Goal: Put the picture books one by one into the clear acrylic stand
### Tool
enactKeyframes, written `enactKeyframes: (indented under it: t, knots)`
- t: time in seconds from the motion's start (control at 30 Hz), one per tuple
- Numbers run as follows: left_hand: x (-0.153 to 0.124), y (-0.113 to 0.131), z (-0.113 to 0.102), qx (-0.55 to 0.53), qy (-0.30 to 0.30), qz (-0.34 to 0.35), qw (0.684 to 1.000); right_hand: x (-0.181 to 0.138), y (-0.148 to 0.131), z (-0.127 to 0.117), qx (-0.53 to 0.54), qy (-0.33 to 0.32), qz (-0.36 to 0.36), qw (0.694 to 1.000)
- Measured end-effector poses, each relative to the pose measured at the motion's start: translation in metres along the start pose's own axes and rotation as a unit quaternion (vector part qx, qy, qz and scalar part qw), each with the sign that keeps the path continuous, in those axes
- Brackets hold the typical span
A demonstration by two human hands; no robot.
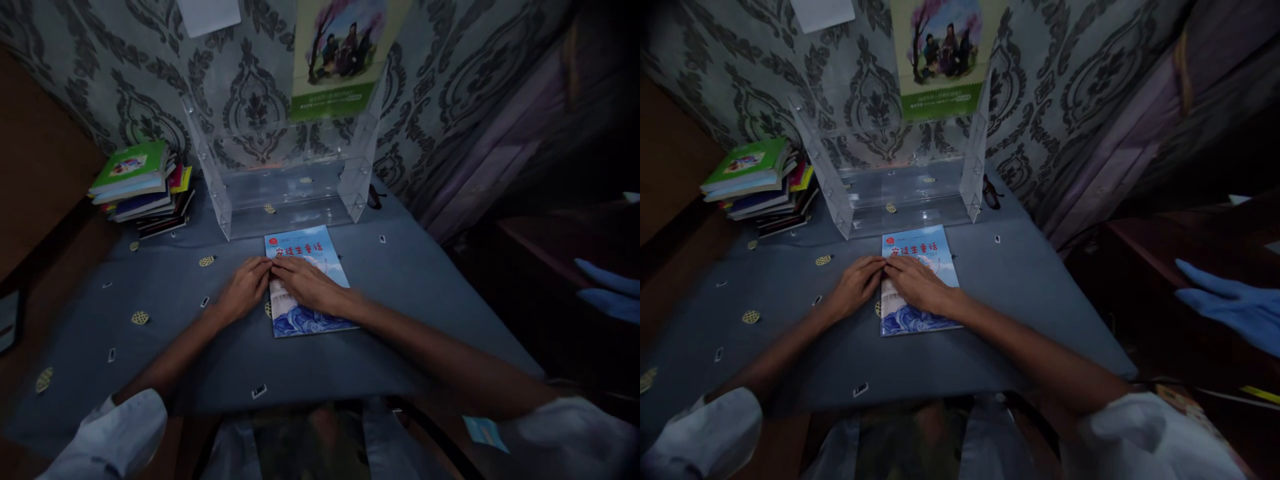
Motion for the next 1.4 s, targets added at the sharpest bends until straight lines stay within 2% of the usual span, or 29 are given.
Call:
enactKeyframes:
  t: [0.2,0.4,0.6,0.9,1.13,1.4]
  knots:
    - [0.030,-0.024,0.009,0.028,0.005,-0.018,0.999,0.024,0.028,0.003,0.022,0.019,0.010,1.000]
    - [0.043,-0.031,0.022,0.057,0.020,0.000,0.998,0.024,0.052,0.000,0.032,0.030,0.037,0.998]
    - [0.040,-0.034,0.027,0.060,0.029,0.008,0.998,0.004,0.075,-0.011,0.026,0.041,0.075,0.996]
    - [0.040,-0.034,0.026,0.046,0.023,-0.001,0.999,-0.053,0.127,-0.040,0.042,0.103,0.155,0.982]
    - [0.039,-0.034,0.026,0.055,0.022,-0.008,0.998,-0.055,0.129,-0.039,0.050,0.120,0.169,0.977]
    - [0.051,-0.030,0.029,0.093,-0.026,-0.005,0.995,-0.055,0.129,-0.040,0.045,0.126,0.159,0.978]
Point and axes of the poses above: each hand's wrist, its own x-axis towards the middle knuckle, its own z-axis out of the palm, y = z × x, the point moved 5 cm from there along x, towards the middle knuckle, and after that the axes turned 5 degrees about x, right-handed, at the moved point
